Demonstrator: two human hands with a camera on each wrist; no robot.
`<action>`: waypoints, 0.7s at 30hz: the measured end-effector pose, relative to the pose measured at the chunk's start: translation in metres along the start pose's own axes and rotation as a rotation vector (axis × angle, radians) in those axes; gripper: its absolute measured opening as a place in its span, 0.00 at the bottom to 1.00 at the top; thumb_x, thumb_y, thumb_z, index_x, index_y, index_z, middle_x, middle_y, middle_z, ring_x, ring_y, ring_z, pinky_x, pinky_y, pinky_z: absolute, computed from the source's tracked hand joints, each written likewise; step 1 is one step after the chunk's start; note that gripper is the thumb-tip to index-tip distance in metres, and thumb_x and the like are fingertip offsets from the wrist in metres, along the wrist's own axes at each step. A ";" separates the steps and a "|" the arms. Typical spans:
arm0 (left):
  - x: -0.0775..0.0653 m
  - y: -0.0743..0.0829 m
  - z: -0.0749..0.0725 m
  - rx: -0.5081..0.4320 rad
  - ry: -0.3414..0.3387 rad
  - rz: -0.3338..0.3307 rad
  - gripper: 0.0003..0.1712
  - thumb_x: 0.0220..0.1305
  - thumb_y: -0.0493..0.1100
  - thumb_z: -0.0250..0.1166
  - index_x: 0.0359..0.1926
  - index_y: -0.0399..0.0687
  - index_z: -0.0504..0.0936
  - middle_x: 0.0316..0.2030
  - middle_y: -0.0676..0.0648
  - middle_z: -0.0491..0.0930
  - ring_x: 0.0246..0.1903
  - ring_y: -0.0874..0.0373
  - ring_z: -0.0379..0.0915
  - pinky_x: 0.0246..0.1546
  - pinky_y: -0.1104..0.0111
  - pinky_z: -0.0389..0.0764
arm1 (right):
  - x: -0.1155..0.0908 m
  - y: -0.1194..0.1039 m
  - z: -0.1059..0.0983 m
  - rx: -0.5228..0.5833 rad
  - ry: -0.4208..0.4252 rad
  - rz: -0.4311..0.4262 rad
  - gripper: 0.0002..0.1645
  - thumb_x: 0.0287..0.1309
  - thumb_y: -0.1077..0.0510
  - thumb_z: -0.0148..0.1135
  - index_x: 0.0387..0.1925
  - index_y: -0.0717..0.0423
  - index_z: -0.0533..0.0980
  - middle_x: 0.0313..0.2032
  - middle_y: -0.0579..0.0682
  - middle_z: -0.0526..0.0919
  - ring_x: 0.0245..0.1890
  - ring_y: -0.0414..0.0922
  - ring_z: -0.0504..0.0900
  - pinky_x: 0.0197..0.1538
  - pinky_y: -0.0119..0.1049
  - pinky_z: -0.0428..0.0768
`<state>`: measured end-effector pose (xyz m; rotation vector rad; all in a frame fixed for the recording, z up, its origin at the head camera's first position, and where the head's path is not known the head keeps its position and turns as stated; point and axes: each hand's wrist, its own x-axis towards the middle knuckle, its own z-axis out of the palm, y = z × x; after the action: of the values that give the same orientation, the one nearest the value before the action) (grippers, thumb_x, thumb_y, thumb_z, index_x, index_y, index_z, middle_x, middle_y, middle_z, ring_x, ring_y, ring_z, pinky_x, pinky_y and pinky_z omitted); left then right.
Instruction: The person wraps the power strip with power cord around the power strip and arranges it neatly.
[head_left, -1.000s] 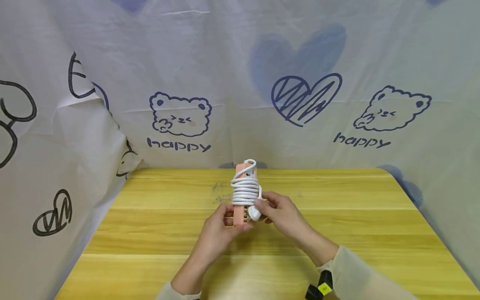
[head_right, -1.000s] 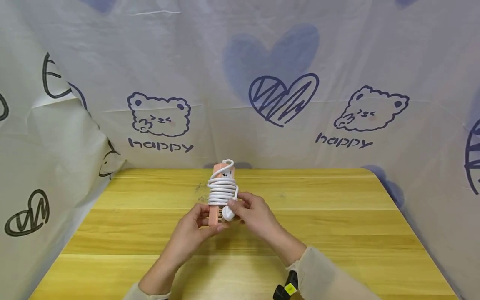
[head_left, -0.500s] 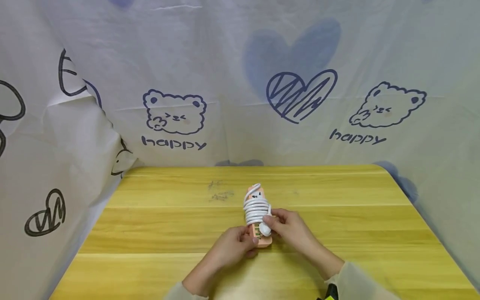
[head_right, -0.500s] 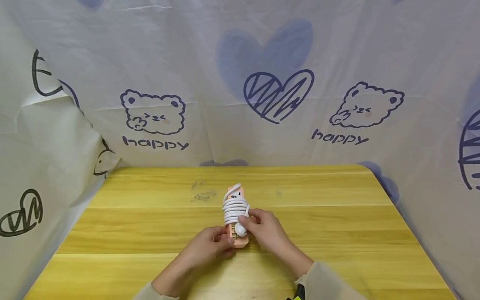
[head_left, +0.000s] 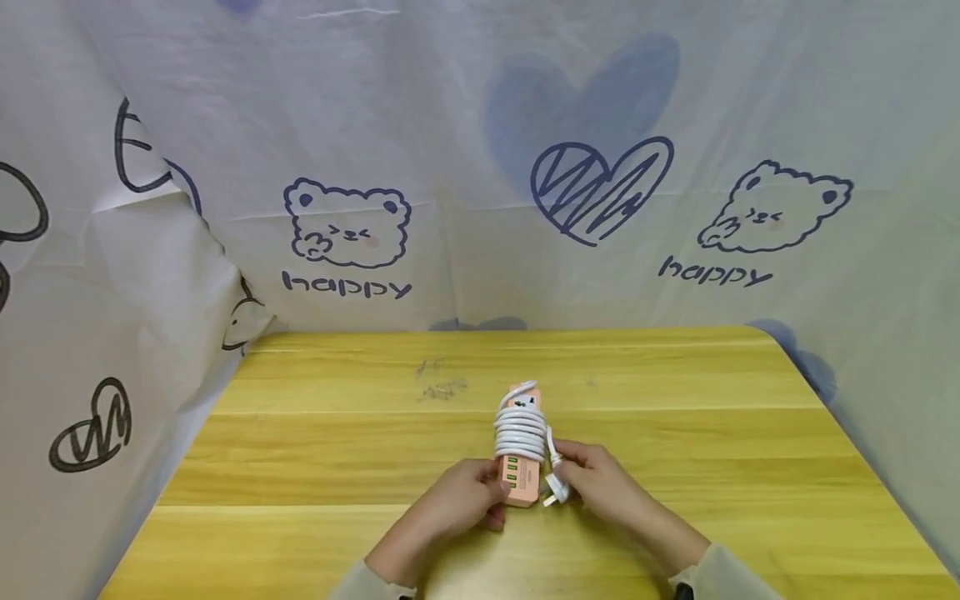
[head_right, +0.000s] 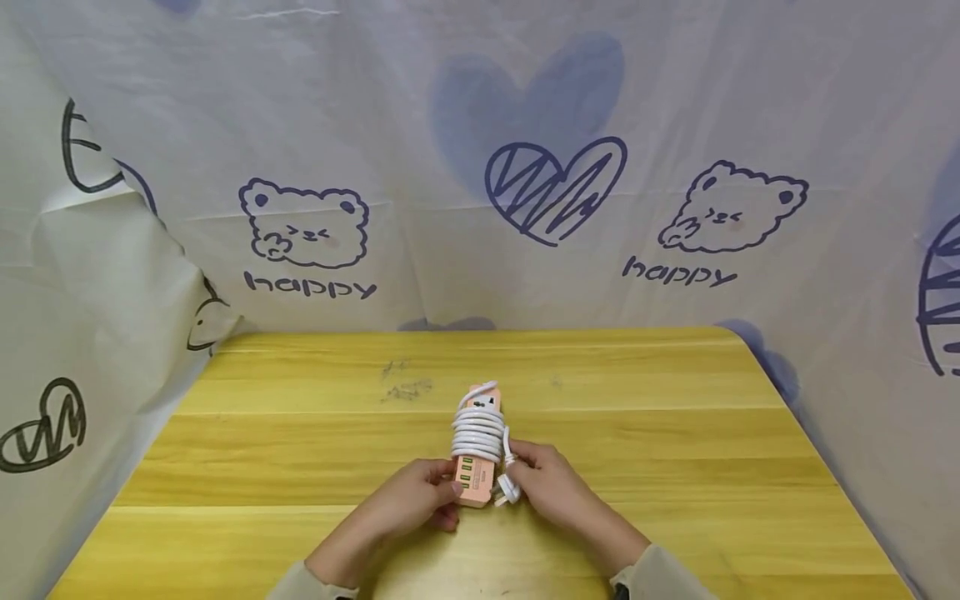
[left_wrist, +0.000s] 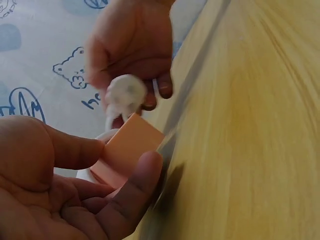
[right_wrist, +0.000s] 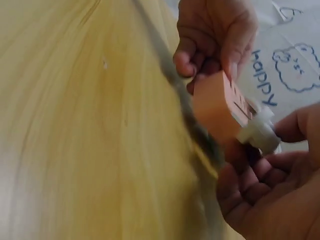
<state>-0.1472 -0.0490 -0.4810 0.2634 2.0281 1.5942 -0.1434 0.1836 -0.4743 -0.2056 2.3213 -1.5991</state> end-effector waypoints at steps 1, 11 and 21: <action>0.000 0.000 -0.001 -0.003 0.000 -0.003 0.15 0.76 0.35 0.58 0.55 0.28 0.81 0.30 0.41 0.81 0.24 0.56 0.77 0.30 0.61 0.88 | 0.000 0.001 0.000 -0.046 -0.015 -0.002 0.33 0.70 0.63 0.54 0.73 0.73 0.67 0.56 0.65 0.84 0.41 0.46 0.80 0.38 0.32 0.80; 0.002 -0.003 -0.003 -0.108 0.061 -0.050 0.47 0.68 0.35 0.68 0.78 0.27 0.52 0.33 0.38 0.84 0.24 0.54 0.81 0.31 0.60 0.89 | 0.007 -0.005 0.005 -0.490 0.041 0.027 0.29 0.66 0.59 0.62 0.67 0.63 0.77 0.49 0.51 0.87 0.45 0.46 0.80 0.50 0.46 0.80; 0.000 -0.005 -0.015 0.170 0.092 0.009 0.47 0.68 0.45 0.71 0.81 0.38 0.59 0.30 0.46 0.82 0.26 0.54 0.81 0.26 0.65 0.80 | 0.010 -0.001 0.004 -0.418 0.050 0.038 0.19 0.72 0.57 0.63 0.60 0.59 0.83 0.51 0.51 0.89 0.52 0.47 0.84 0.56 0.52 0.83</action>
<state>-0.1547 -0.0630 -0.4832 0.2664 2.2407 1.4650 -0.1520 0.1771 -0.4764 -0.2146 2.6576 -1.0956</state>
